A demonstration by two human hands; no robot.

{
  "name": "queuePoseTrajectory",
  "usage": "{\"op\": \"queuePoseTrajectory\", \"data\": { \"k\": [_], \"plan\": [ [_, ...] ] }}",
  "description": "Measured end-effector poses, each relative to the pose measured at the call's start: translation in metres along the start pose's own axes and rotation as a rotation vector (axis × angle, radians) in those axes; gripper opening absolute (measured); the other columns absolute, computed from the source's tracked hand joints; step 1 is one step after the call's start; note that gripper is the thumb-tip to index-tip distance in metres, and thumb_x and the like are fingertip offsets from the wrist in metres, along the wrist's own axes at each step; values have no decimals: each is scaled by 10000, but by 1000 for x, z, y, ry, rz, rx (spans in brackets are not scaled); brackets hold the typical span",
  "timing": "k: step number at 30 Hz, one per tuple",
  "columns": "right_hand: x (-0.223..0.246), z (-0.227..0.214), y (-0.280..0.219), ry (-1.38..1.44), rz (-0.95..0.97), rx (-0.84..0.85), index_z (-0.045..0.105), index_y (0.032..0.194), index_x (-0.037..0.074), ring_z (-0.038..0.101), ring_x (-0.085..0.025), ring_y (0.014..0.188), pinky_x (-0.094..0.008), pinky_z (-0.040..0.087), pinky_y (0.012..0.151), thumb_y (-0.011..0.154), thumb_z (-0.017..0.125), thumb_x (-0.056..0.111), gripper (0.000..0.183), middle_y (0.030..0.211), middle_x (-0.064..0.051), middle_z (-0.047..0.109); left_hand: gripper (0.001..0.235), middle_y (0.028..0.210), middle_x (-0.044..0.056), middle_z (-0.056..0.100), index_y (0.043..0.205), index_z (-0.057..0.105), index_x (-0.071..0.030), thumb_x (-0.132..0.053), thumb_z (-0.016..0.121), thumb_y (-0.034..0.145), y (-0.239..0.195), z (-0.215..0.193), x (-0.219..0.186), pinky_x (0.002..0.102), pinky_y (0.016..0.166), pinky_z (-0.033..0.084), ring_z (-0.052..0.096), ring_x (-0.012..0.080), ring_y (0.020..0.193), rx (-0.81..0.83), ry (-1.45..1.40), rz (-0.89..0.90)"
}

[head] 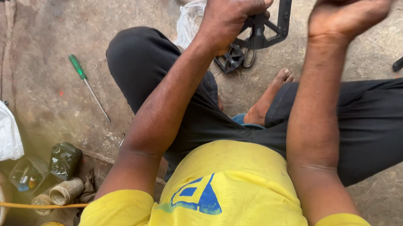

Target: The person sits on the ground and uses a wrench to tighten a bicycle pedal. They then remove the pedal from the crank arm, inspect it, and attempt to reattach it to the bicycle.

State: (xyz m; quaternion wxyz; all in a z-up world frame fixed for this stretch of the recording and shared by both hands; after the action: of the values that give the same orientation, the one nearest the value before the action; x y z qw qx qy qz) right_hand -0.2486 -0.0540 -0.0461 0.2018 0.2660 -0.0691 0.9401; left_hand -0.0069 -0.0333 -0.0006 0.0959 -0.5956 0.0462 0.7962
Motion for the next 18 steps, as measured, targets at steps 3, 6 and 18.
{"op": "queuePoseTrajectory", "data": {
  "k": [3, 6, 18],
  "plan": [
    [-27, -4, -3, 63, 123, -49, 547, 729, 85, 418, -185, 563, -360, 424, 534, 1017, 480, 364, 406, 606, -34, 452, 577, 1089, 163, 736, 1428, 528, -11, -115, 824, 944, 3, 0, -1, 358, 806, 728, 808, 209, 888, -6, 1, -19],
    [-50, -15, -9, 58, 228, -149, 610, 807, 49, 468, -196, 620, -350, 444, 560, 994, 493, 349, 373, 681, -69, 539, 598, 1070, 170, 733, 1450, 529, -20, -111, 835, 944, 3, 1, -1, 353, 794, 733, 799, 210, 878, -10, -3, -34],
    [60, 102, -40, -695, -625, 436, 592, 896, 111, 392, -194, 528, -365, 423, 502, 997, 756, 208, 216, 640, -27, 456, 620, 1122, 172, 734, 1479, 492, -18, -68, 805, 946, 2, 9, -2, 353, 792, 724, 813, 203, 886, -59, 3, -31]
  ]
}}
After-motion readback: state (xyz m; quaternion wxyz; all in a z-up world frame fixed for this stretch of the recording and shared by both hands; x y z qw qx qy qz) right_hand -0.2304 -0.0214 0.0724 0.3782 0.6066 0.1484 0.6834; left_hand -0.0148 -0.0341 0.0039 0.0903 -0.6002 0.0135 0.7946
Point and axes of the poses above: each hand's wrist, its own y-axis towards the middle knuckle, its own z-axis out of the palm, x = y × z, the point moved 4 cm from there along y, towards the middle knuckle
